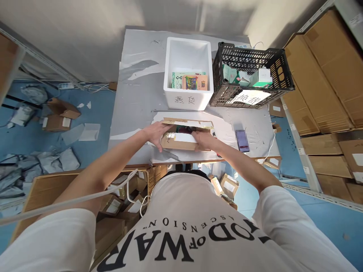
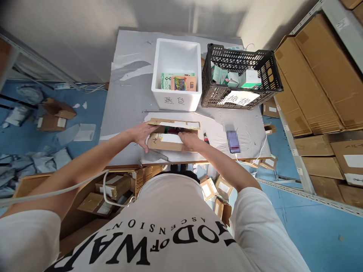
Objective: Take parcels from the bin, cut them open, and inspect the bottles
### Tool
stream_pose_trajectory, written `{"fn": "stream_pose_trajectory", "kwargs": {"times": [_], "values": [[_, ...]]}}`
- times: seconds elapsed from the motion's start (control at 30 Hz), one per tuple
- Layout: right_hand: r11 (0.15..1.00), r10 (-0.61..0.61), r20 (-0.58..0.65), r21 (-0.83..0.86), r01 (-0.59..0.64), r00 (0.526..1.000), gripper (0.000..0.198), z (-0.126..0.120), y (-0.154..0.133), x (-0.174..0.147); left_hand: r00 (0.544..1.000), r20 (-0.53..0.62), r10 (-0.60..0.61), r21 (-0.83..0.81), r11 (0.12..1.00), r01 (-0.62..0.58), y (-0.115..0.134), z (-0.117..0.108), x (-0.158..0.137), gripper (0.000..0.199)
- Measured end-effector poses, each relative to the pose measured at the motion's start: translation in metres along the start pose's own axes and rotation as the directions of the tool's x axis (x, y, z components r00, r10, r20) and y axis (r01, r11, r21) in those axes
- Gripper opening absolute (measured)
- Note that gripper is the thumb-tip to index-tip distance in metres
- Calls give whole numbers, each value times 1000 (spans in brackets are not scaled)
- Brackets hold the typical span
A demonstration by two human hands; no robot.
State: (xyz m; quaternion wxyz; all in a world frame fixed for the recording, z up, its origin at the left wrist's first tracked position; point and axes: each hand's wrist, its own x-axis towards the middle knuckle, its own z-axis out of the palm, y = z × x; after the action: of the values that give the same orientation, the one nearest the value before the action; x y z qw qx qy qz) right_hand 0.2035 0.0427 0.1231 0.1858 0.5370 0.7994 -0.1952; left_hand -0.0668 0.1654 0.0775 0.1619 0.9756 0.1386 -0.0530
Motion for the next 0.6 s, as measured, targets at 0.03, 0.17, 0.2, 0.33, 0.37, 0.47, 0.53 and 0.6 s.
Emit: {"fn": "stream_pose_trajectory", "kwargs": {"times": [0.03, 0.17, 0.2, 0.33, 0.37, 0.47, 0.53, 0.6], "values": [[1000, -4, -8, 11, 4, 1000, 75, 1, 0, -3, 1000, 9, 24, -3, 1000, -24, -3, 0, 1, 145], [999, -30, -61, 10, 31, 998, 65, 6, -4, -14, 994, 35, 100, -12, 995, -99, -12, 3, 4, 138], [999, -39, -82, -3, 39, 996, 59, 7, -6, -17, 992, 47, 115, -9, 993, -114, -13, 4, 4, 134], [990, -33, -225, -143, 1, 974, 25, 13, -13, -27, 986, 98, 132, 14, 991, -134, -19, 12, 7, 124], [984, -29, -262, -177, -19, 965, 24, 16, -16, -30, 987, 92, 131, 18, 991, -134, -20, 15, 8, 121], [972, -30, -344, -230, -53, 939, 29, 28, -25, -40, 988, 23, 151, 12, 988, -151, -22, 24, 11, 110], [967, -30, -405, -243, -76, 914, 30, 39, -29, -45, 983, -19, 181, -3, 983, -181, -23, 29, 13, 102], [965, -37, -473, -245, -91, 880, 28, 50, -33, -49, 976, -53, 210, -19, 977, -211, -25, 35, 15, 96]]}}
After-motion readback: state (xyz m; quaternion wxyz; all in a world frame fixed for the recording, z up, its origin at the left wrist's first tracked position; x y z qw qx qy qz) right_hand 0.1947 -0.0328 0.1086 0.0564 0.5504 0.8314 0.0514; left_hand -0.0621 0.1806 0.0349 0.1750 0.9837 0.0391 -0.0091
